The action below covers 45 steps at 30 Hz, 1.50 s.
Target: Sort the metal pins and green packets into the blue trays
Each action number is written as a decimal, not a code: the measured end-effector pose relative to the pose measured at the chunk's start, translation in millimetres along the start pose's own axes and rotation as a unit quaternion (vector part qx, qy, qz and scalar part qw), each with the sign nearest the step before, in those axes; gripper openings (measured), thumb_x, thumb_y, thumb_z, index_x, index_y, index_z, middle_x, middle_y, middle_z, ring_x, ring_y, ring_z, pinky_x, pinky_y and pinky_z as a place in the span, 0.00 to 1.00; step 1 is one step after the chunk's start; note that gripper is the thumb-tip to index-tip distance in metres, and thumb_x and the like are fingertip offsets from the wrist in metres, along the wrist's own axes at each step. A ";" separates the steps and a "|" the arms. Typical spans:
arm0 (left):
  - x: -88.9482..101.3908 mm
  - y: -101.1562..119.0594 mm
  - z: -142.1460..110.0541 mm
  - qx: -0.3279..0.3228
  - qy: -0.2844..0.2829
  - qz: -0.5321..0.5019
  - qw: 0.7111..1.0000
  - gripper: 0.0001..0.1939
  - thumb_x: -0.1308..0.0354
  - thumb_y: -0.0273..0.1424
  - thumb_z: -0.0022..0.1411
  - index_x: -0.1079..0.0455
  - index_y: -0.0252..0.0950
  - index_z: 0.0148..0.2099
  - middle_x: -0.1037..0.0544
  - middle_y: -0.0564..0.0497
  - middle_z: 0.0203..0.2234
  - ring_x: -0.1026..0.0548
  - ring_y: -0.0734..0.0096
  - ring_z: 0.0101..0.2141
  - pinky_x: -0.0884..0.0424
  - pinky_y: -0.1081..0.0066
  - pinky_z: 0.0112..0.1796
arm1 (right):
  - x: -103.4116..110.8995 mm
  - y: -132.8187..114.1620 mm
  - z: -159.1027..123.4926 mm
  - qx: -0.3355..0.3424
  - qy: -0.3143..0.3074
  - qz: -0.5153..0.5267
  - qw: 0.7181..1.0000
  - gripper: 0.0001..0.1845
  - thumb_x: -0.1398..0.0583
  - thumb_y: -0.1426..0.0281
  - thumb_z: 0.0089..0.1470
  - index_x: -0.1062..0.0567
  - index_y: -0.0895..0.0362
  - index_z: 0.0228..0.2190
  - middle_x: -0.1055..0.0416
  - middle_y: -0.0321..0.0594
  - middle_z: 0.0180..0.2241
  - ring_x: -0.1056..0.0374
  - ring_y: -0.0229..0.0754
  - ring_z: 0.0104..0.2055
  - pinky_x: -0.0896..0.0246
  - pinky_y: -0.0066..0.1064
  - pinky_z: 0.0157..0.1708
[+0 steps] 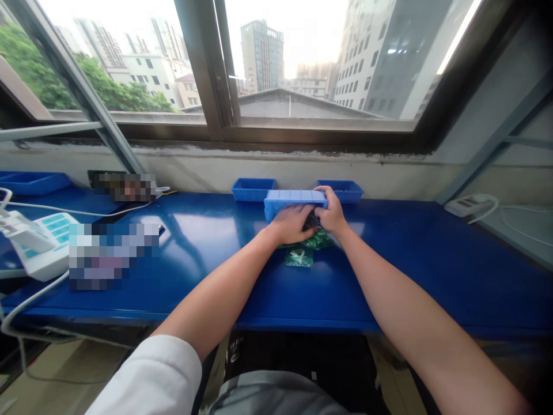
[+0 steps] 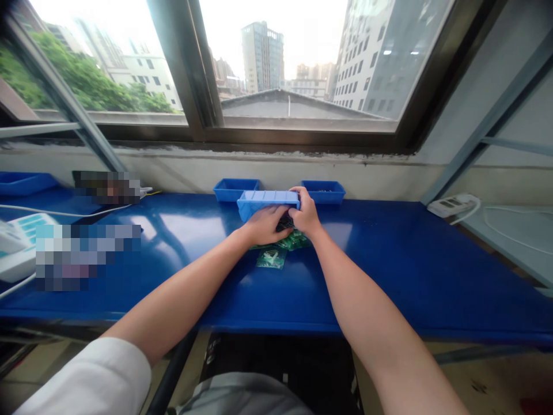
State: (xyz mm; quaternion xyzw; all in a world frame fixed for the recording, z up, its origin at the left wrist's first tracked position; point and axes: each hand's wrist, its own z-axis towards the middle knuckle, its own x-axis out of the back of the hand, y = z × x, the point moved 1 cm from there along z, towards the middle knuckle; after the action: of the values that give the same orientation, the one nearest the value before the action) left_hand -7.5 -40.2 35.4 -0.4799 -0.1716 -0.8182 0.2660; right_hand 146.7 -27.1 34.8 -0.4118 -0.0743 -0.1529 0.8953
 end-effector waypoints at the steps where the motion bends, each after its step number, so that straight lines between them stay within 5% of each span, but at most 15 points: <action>1: -0.3 0.0 0.0 -0.006 -0.002 0.005 1.000 0.21 0.47 0.41 0.58 0.37 0.33 0.50 0.28 0.42 0.43 0.30 0.56 0.43 0.33 0.62 0.41 | -0.1 -1.0 -0.1 0.003 -0.001 -0.001 1.000 0.25 0.48 0.76 0.30 0.35 0.55 0.38 0.34 0.36 0.31 0.38 0.42 0.32 0.41 0.35 0.35; 16: 1.3 1.9 -1.1 -0.033 0.001 0.005 0.999 0.16 0.47 0.41 0.57 0.32 0.34 0.40 0.28 0.44 0.36 0.29 0.60 0.37 0.32 0.63 0.38 | 1.1 -2.2 0.7 0.011 -0.006 0.006 1.000 0.25 0.47 0.76 0.29 0.37 0.55 0.37 0.34 0.35 0.30 0.37 0.42 0.31 0.42 0.33 0.32; 25: 3.4 3.9 -1.0 -0.051 -0.004 -0.002 0.999 0.19 0.47 0.40 0.57 0.32 0.34 0.46 0.29 0.43 0.41 0.30 0.58 0.42 0.32 0.63 0.41 | 1.9 -2.0 1.1 0.017 0.002 0.018 1.000 0.23 0.46 0.76 0.30 0.38 0.55 0.35 0.37 0.32 0.25 0.40 0.38 0.26 0.46 0.30 0.26; 45: 5.3 5.6 -2.1 -0.056 -0.036 -0.026 0.997 0.14 0.46 0.41 0.55 0.31 0.35 0.36 0.27 0.47 0.30 0.28 0.65 0.31 0.33 0.68 0.32 | 4.0 -1.4 1.6 0.002 0.016 0.021 1.000 0.21 0.46 0.74 0.30 0.41 0.54 0.33 0.40 0.31 0.26 0.44 0.37 0.26 0.48 0.30 0.26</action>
State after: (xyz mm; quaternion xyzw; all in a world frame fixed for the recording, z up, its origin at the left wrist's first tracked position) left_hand -7.8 -47.2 39.2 -0.5185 -0.1476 -0.8154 0.2109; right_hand 149.9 -27.7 37.8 -0.4089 -0.0514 -0.1411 0.9001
